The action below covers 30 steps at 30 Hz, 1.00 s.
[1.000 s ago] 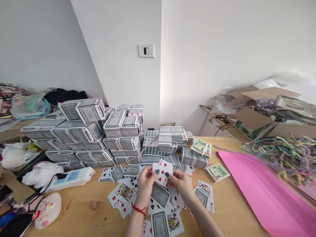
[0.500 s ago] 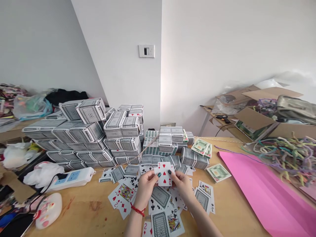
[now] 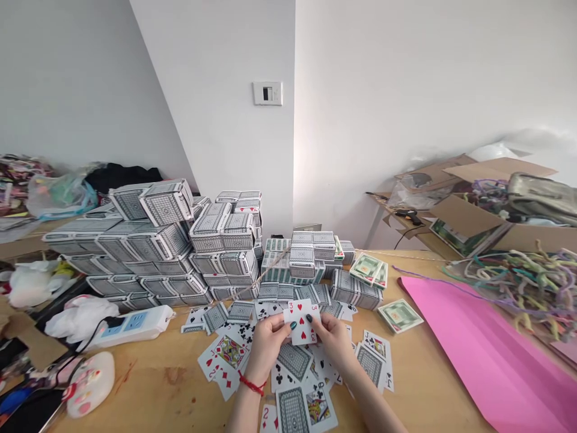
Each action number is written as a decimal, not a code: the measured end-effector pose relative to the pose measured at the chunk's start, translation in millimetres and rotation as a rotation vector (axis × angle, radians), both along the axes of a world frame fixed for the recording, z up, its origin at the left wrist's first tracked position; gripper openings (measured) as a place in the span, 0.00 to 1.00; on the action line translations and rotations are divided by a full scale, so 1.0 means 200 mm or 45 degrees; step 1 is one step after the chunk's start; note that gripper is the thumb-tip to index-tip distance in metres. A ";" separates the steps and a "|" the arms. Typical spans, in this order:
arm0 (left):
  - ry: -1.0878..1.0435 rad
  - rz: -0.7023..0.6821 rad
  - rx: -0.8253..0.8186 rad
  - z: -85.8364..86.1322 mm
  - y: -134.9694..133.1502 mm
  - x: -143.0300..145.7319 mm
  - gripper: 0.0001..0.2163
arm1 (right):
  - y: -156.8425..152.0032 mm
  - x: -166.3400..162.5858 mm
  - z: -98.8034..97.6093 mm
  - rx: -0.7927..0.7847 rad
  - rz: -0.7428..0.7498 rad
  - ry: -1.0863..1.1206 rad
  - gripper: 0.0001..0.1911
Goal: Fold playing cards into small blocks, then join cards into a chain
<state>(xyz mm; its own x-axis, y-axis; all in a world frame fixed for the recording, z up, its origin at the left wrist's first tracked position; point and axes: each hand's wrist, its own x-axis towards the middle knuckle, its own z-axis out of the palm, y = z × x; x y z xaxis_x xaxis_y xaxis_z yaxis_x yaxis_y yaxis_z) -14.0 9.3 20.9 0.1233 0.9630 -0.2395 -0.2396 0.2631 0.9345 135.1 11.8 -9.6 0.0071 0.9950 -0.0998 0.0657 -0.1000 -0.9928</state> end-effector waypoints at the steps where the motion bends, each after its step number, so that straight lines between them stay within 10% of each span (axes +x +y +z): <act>1: -0.004 -0.001 -0.004 0.00 0.00 0.00 0.18 | 0.00 0.00 0.00 -0.001 0.006 -0.011 0.22; 30: 0.049 -0.032 -0.038 -0.03 0.01 -0.02 0.15 | -0.01 0.01 0.04 -0.028 0.074 -0.042 0.23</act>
<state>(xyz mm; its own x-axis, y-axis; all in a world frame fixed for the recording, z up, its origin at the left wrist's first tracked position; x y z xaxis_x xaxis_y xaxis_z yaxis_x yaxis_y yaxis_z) -19.0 11.3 15.2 0.1373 0.9521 -0.2732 -0.1966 0.2965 0.9346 136.8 9.1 -1.5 -0.0468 0.9914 -0.1225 0.1049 -0.1170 -0.9876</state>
